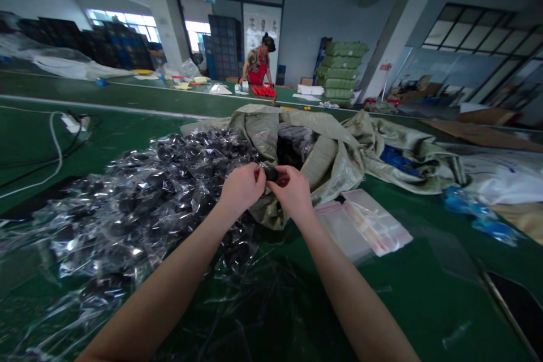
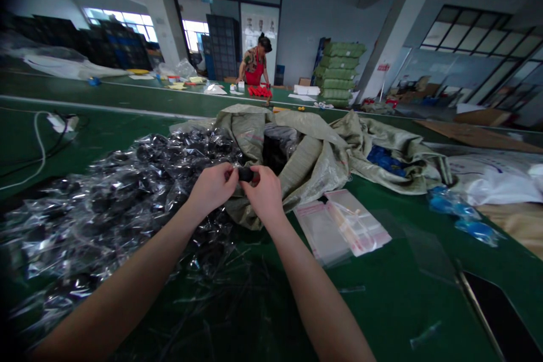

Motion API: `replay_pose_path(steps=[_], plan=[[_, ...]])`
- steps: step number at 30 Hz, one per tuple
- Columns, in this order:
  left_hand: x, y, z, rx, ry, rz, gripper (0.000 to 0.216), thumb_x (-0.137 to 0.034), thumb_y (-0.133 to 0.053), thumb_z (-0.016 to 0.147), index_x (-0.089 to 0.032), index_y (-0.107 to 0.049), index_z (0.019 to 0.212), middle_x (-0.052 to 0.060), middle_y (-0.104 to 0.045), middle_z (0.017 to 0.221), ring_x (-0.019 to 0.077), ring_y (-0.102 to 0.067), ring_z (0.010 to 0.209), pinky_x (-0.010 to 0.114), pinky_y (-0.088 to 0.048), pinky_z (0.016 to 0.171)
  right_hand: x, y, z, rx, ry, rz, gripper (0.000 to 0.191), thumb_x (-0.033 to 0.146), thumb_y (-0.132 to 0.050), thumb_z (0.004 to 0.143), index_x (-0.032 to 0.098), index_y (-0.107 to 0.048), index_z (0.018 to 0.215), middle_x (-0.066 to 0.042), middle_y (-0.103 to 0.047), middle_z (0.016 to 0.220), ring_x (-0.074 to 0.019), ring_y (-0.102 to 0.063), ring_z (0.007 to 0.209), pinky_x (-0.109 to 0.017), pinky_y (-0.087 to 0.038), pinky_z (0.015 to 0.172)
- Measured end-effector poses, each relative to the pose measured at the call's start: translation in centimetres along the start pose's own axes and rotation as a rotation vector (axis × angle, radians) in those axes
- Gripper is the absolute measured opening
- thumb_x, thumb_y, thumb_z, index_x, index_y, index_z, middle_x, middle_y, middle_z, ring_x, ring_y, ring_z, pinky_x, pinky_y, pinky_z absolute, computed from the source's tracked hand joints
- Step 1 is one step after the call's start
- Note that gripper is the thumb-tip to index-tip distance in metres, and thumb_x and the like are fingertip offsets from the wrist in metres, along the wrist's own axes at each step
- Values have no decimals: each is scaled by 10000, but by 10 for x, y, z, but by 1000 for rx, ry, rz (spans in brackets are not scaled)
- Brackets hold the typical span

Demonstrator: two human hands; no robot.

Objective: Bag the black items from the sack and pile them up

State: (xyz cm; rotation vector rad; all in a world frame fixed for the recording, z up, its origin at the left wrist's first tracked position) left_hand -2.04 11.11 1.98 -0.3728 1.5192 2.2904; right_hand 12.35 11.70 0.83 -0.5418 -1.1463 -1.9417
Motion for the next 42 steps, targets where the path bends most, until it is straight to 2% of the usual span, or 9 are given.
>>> replay_pose_path(steps=[4, 7, 10, 17, 22, 25, 28, 35, 42], plan=[[0, -1, 1, -18, -9, -76, 337, -339, -379, 934, -182, -636, 784, 72, -704, 775, 180, -633, 696, 269, -427, 663, -6, 0, 1, -52, -3, 102, 342, 264, -785, 684, 187, -685, 1002, -124, -607, 1209, -253, -597, 1124, -375, -542, 893], [3, -2, 2, -18, 10, -121, 339, -342, -388, 932, -185, -638, 765, 65, -706, 763, 175, -630, 686, 266, -428, 664, -17, -10, 4, 70, -100, 350, 341, 297, -759, 712, 185, -668, 1021, -79, -678, 1102, -192, -672, 949, -342, -565, 841], [5, -2, 3, -24, 18, -159, 337, -340, -395, 926, -183, -645, 763, 65, -712, 771, 174, -634, 695, 265, -432, 676, -22, -12, 7, 108, -156, 420, 351, 303, -779, 678, 163, -671, 981, -59, -726, 969, -176, -690, 854, -359, -552, 872], [4, 4, 5, -23, 18, -215, 332, -333, -408, 912, -183, -656, 751, 61, -709, 771, 178, -631, 702, 268, -431, 679, -31, -9, 12, 48, -311, 659, 329, 131, -684, 621, 162, -665, 948, -45, -744, 940, -167, -697, 901, -351, -545, 904], [1, 6, 6, 10, 28, -264, 345, -337, -411, 915, -175, -683, 779, 60, -721, 785, 177, -637, 712, 261, -447, 691, -34, -7, 19, -54, -444, 776, 304, 85, -627, 617, 164, -625, 910, -5, -729, 765, -128, -679, 655, -310, -590, 733], [-1, 6, 9, 9, 20, -272, 347, -329, -413, 913, -170, -700, 800, 71, -731, 810, 188, -657, 759, 261, -460, 718, -32, -3, 25, -94, -437, 699, 218, 108, -646, 641, 167, -623, 850, 11, -699, 686, -122, -667, 599, -291, -597, 674], [-5, 8, 13, 13, 20, -235, 352, -317, -409, 910, -170, -716, 821, 100, -745, 860, 209, -680, 813, 271, -479, 759, -21, 9, 33, -94, -336, 449, 130, 177, -660, 686, 167, -645, 815, 6, -686, 659, -145, -676, 609, -307, -597, 657], [-6, 29, 22, 66, 83, -120, 358, -312, -434, 874, -152, -754, 896, 178, -743, 952, 275, -700, 915, 331, -511, 809, 45, 48, 53, -94, -4, -245, 121, 196, -666, 734, 164, -696, 846, -55, -751, 797, -209, -712, 808, -364, -530, 860], [-8, 46, 24, 77, 103, -114, 395, -331, -472, 836, -90, -731, 1011, 249, -715, 1040, 324, -693, 975, 364, -523, 798, 72, 53, 53, -38, 37, -333, 178, 131, -624, 701, 158, -699, 860, -42, -749, 804, -192, -701, 805, -310, -507, 823]])
Point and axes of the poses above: each hand's wrist, its own z-axis towards the middle knuckle, its own y-axis out of the back of the hand, x = y × z, the point moved 7 cm from there along z, towards the middle knuckle
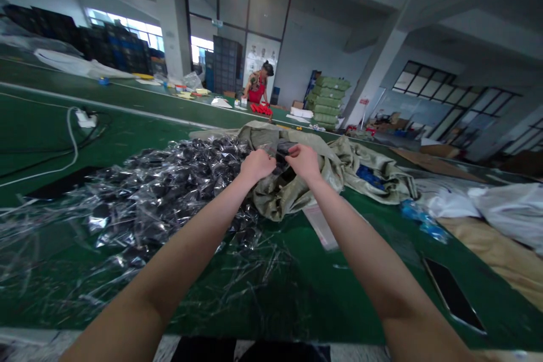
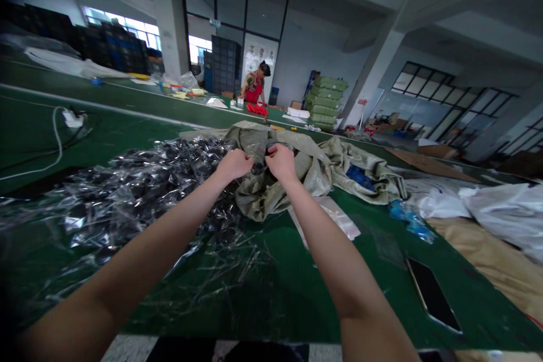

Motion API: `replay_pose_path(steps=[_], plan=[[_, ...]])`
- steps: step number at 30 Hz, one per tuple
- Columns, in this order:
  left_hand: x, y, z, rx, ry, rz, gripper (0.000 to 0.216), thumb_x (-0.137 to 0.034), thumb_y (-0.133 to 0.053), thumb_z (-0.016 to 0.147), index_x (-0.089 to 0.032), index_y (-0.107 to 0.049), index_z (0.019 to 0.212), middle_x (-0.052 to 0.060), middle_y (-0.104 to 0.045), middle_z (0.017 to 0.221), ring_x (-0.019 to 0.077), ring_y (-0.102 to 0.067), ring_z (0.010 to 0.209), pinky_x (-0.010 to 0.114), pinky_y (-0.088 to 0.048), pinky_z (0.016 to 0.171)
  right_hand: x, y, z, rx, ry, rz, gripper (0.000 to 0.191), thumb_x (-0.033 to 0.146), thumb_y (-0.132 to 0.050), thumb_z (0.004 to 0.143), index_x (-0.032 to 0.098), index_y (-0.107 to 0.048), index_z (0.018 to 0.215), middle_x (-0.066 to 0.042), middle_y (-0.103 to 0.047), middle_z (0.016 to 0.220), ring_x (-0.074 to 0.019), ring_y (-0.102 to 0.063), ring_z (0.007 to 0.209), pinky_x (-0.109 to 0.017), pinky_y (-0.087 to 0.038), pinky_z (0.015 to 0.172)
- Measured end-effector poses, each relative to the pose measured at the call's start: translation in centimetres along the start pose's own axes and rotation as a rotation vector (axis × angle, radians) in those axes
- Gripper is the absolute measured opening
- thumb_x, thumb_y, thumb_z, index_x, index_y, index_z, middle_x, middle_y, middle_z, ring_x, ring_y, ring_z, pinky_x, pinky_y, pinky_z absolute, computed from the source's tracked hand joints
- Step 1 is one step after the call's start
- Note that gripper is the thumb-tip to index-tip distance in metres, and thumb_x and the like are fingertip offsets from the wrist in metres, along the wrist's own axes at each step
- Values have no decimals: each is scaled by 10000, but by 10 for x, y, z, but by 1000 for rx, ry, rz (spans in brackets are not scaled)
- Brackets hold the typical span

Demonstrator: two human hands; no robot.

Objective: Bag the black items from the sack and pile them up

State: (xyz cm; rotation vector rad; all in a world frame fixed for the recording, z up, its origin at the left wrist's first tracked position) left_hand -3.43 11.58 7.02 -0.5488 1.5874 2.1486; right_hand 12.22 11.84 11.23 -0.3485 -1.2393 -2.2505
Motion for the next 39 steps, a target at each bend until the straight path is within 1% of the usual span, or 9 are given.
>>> replay_pose_path(steps=[3, 8, 13, 19, 24, 30, 34, 37, 39], plan=[[-1, 7, -2, -31, 9, -11, 392, -327, -491, 828, -77, -724, 1019, 268, -707, 1048, 346, -686, 995, 380, -523, 802, 4, 8, 1, -48, 11, 39, 184, 164, -626, 692, 162, -690, 865, -34, -744, 781, -194, -696, 779, -314, -508, 815], [-1, 17, -2, -152, 42, -46, 393, -353, -426, 885, -130, -730, 997, 215, -725, 1030, 300, -690, 992, 358, -512, 839, 8, 22, 6, -158, 8, 85, 234, 182, -605, 693, 163, -651, 922, -31, -736, 777, -213, -689, 792, -343, -506, 821], [-12, -1, 2, -26, -3, -60, 346, -320, -530, 821, -137, -728, 1038, 203, -723, 1076, 294, -680, 1023, 316, -506, 830, 8, 16, 8, -75, 2, 47, 190, 136, -590, 665, 172, -638, 846, -33, -718, 765, -222, -681, 803, -342, -499, 827], [-18, 0, 4, -112, 22, -83, 341, -345, -483, 857, -137, -740, 941, 207, -728, 1027, 300, -677, 1011, 344, -504, 847, -6, 21, 12, -117, -14, 15, 201, 141, -596, 669, 167, -644, 863, -36, -706, 778, -223, -668, 796, -346, -496, 820], [-22, -5, 2, -114, -25, -105, 319, -307, -475, 843, -145, -745, 895, 199, -734, 976, 303, -688, 961, 351, -512, 816, -25, 14, 12, -43, -80, 25, 188, 159, -641, 654, 160, -659, 841, -41, -706, 798, -209, -665, 794, -330, -497, 804], [-29, -10, 9, -73, -49, -108, 343, -316, -479, 833, -125, -749, 923, 214, -728, 997, 314, -681, 971, 369, -511, 813, -32, 4, 11, -29, -89, 53, 229, 165, -645, 670, 143, -666, 897, -47, -711, 803, -203, -665, 776, -318, -494, 780], [-24, -20, 11, -70, 3, -106, 346, -310, -466, 843, -140, -747, 953, 203, -728, 1015, 308, -676, 998, 366, -502, 839, -32, -1, 15, -48, -2, 39, 240, 124, -611, 658, 172, -653, 889, -20, -699, 747, -216, -666, 775, -341, -498, 809], [-18, -31, 11, -90, 38, -109, 361, -313, -437, 859, -162, -746, 968, 194, -726, 1037, 308, -677, 1011, 372, -496, 855, -38, -3, 18, -79, -19, 57, 221, 146, -608, 666, 181, -644, 881, -20, -699, 753, -219, -664, 759, -352, -502, 806], [-15, -40, 13, -63, 44, -113, 360, -314, -439, 855, -164, -747, 964, 197, -726, 1039, 314, -680, 1006, 375, -497, 847, -42, -5, 19, -79, -31, 52, 213, 147, -608, 662, 181, -639, 871, -23, -700, 761, -220, -663, 757, -353, -502, 802]])
Point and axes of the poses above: each hand's wrist, its own z-axis towards the middle knuckle, its own y-axis out of the back of the hand, x = y × z, the point moved 7 cm from there along z, towards the middle knuckle
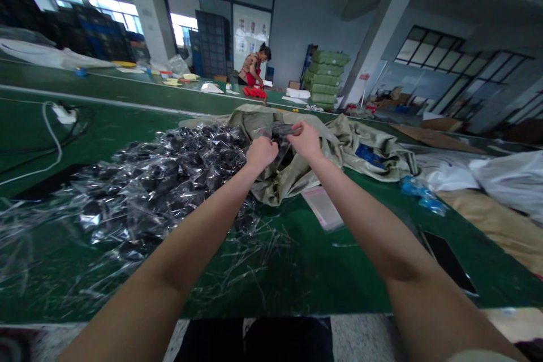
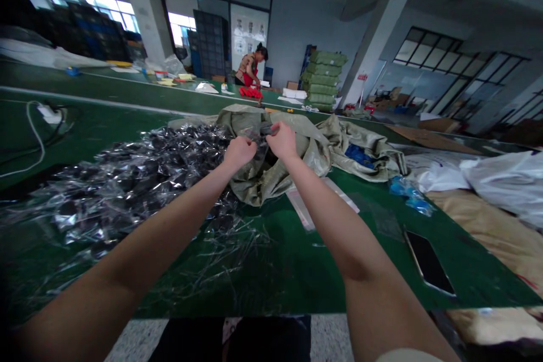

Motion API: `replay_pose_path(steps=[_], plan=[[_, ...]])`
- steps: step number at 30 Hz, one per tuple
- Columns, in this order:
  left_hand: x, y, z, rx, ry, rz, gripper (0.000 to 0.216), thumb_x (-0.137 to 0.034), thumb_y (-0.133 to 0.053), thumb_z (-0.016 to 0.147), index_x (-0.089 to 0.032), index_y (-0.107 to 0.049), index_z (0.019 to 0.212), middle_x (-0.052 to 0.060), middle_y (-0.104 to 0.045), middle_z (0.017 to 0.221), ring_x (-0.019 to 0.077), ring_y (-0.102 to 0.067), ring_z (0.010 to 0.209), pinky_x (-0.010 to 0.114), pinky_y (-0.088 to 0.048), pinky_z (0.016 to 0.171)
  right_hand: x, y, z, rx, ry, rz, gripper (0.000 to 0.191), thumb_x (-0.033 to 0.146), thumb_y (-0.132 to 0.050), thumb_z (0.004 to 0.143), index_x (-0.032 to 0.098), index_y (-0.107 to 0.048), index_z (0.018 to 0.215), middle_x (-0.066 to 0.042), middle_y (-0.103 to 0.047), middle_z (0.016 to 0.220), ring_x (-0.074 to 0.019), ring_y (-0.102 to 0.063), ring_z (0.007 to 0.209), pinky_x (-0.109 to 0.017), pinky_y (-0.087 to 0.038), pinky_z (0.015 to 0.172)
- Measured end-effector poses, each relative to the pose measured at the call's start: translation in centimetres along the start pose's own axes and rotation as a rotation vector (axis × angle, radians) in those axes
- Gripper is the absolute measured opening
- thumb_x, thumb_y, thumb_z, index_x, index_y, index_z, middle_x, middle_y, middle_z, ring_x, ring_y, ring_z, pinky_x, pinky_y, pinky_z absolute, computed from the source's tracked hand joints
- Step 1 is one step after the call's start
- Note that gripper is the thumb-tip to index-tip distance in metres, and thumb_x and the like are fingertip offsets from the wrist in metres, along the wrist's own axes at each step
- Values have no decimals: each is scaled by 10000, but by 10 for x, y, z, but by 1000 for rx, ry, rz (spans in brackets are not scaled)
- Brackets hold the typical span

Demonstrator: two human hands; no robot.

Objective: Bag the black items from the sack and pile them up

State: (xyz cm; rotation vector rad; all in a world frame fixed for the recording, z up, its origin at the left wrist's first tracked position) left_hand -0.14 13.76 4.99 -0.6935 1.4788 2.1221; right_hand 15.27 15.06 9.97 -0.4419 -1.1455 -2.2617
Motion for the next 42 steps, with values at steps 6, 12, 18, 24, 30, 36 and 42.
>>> replay_pose_path(steps=[6, 12, 18, 24, 30, 36, 42], plan=[[-1, -6, 7, -33, -20, 2, 375, -320, -409, 864, -169, -746, 926, 183, -735, 989, 308, -686, 972, 356, -500, 817, -2, 1, 5, -3, 14, -20, 182, 137, -599, 671, 182, -633, 845, -20, -696, 746, -220, -663, 766, -345, -494, 795], [-7, -13, 10, -16, -12, -10, 354, -321, -424, 867, -175, -736, 944, 165, -734, 997, 288, -678, 989, 339, -490, 853, -1, 0, 15, 20, 70, -29, 180, 140, -595, 679, 180, -625, 852, -14, -690, 744, -221, -651, 768, -356, -485, 816], [-8, -18, 12, -25, -9, -74, 333, -321, -438, 867, -168, -734, 870, 166, -737, 948, 286, -681, 961, 337, -483, 839, -8, -5, 14, 36, 57, -30, 177, 131, -597, 681, 186, -622, 848, -17, -675, 742, -224, -642, 768, -364, -481, 827], [-4, -24, 12, -16, -11, -107, 307, -314, -467, 851, -160, -724, 787, 154, -738, 880, 274, -687, 895, 322, -484, 790, -15, -8, 14, 75, 49, 19, 215, 135, -600, 664, 180, -624, 872, -1, -665, 731, -202, -630, 743, -352, -486, 813], [-1, -16, -15, 85, -56, 16, 373, -469, -529, 840, -156, -712, 750, 165, -722, 816, 306, -679, 850, 359, -488, 761, -7, -7, 0, 138, 125, 157, 257, 134, -590, 668, 166, -623, 921, 21, -647, 693, -167, -615, 684, -298, -477, 728], [-3, 5, -37, 27, -217, 53, 295, -452, -645, 789, -209, -723, 937, 95, -731, 939, 260, -663, 881, 333, -477, 804, 0, -7, -27, 301, 219, 292, 280, 149, -621, 679, 179, -615, 957, 39, -658, 681, -149, -622, 645, -270, -476, 689], [7, -8, -32, 132, -278, -71, 232, -351, -565, 839, -203, -740, 806, 35, -745, 818, 191, -644, 750, 265, -446, 713, -17, -22, -32, 408, 168, 426, 246, 221, -670, 691, 185, -614, 928, 23, -685, 718, -154, -636, 666, -274, -483, 676]])
Point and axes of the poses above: each hand's wrist, its own z-axis towards the middle knuckle, its own y-axis out of the back of the hand, x = y × z, the point moved 7 cm from there along z, towards the middle knuckle
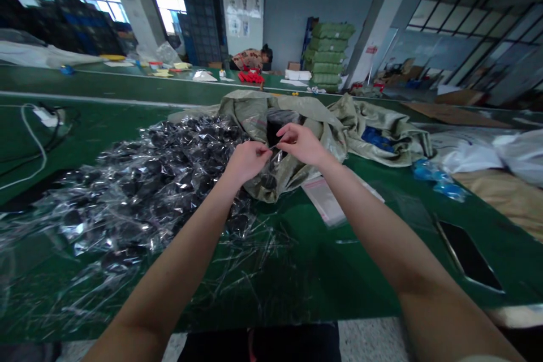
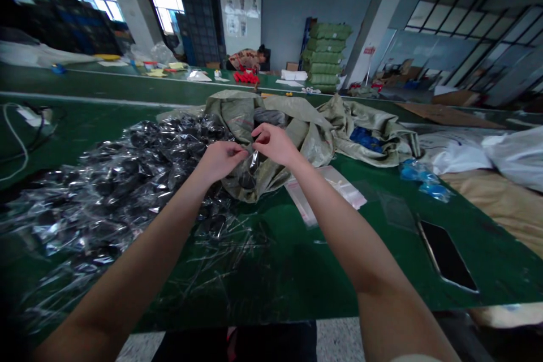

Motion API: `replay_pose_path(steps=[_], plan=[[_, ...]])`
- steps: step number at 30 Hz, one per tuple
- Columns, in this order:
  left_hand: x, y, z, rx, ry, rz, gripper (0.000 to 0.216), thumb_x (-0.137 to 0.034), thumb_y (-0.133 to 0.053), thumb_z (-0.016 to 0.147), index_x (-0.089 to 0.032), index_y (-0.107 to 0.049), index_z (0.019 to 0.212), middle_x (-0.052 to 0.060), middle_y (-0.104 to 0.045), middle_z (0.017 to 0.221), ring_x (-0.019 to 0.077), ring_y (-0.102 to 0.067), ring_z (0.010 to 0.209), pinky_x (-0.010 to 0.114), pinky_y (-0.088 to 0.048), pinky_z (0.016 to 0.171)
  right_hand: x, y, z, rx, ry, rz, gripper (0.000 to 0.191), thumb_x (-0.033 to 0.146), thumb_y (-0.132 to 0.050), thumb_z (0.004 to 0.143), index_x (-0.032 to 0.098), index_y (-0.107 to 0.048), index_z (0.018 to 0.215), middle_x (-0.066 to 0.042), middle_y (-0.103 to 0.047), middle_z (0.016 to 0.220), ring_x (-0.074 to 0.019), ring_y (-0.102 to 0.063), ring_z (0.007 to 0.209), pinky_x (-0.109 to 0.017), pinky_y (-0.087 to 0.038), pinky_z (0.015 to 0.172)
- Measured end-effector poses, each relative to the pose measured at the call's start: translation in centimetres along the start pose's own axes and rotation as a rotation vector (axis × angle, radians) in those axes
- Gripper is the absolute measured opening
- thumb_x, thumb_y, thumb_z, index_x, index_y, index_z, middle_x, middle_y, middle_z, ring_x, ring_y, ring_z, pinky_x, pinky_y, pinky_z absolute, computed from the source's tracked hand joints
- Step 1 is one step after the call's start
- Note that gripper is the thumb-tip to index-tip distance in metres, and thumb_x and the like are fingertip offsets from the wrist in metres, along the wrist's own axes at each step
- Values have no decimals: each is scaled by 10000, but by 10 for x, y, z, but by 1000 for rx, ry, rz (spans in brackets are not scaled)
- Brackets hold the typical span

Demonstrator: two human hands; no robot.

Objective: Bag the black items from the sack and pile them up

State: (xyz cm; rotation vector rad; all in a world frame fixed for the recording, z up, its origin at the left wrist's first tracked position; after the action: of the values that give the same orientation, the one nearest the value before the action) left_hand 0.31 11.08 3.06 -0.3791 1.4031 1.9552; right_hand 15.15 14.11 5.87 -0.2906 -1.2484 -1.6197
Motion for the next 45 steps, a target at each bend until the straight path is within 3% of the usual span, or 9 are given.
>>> replay_pose_path(steps=[2, 7, 11, 16, 20, 26, 36, 41, 45], plan=[[12, -7, 5, -2, 44, -55, 234, -343, -561, 827, -189, -728, 773, 21, -730, 761, 171, -624, 694, 252, -426, 661, -16, -3, -2, -48, -43, 35, 228, 266, -682, 698, 185, -612, 899, 9, -685, 753, -157, -636, 696, -279, -490, 686], [46, -27, 13, -17, 165, -94, 230, -324, -558, 795, -175, -710, 707, 9, -700, 689, 152, -590, 635, 244, -405, 622, -50, -12, -35, -385, -132, 29, 238, 443, -556, 836, 209, -596, 826, -16, -660, 806, -163, -607, 751, -292, -498, 737], [58, -32, 15, -33, 180, -154, 246, -360, -565, 787, -174, -709, 717, 18, -700, 692, 161, -599, 646, 247, -401, 608, -73, -38, -59, -393, -159, 132, 180, 348, -552, 818, 214, -610, 923, -36, -674, 918, -176, -628, 819, -305, -512, 774], [61, -32, 16, 7, 179, -192, 282, -403, -576, 781, -168, -706, 693, 21, -676, 648, 151, -556, 585, 252, -371, 564, -100, -63, -55, -281, -271, 235, 227, 321, -587, 782, 190, -655, 954, -51, -711, 913, -189, -656, 833, -341, -516, 817], [60, -29, 15, 28, 163, -226, 318, -428, -552, 793, -167, -698, 685, 13, -649, 619, 140, -512, 553, 251, -342, 538, -99, -69, -48, -270, -268, 304, 236, 395, -628, 774, 192, -682, 881, -40, -718, 849, -192, -661, 807, -336, -524, 791], [62, -23, 13, 28, 179, -211, 332, -443, -548, 794, -169, -695, 675, -7, -591, 566, 126, -452, 517, 247, -308, 513, -97, -66, -63, -393, -253, 288, 164, 371, -614, 780, 220, -623, 844, -23, -680, 852, -185, -637, 790, -322, -525, 770], [58, -26, 16, 38, 127, -197, 326, -408, -540, 822, -153, -692, 684, -15, -569, 586, 106, -432, 546, 238, -318, 546, -84, -70, -60, -325, -127, 245, 143, 355, -614, 780, 216, -617, 743, -41, -629, 890, -193, -611, 845, -326, -522, 752], [68, -26, 19, -51, 160, -248, 384, -469, -536, 833, -146, -691, 695, 10, -616, 623, 104, -452, 547, 235, -334, 539, -97, -67, -62, -465, -221, 516, 105, 317, -567, 783, 224, -532, 751, -38, -653, 938, -183, -657, 891, -341, -565, 802], [71, -36, 16, 45, 224, -405, 494, -547, -470, 869, -128, -731, 876, 56, -701, 753, 70, -364, 445, 239, -281, 466, -104, -61, -62, -579, -287, 701, 193, 389, -599, 794, 223, -501, 781, -27, -655, 887, -198, -700, 860, -341, -601, 703]])
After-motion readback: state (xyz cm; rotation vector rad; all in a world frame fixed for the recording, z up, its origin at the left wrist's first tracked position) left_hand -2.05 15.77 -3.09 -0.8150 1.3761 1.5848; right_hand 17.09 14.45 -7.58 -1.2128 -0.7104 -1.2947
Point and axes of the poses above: each hand's wrist, its own z-axis towards the middle knuckle, its own y-axis out of the back of the hand, x = y × z, the point moved 7 cm from there along z, towards the middle knuckle
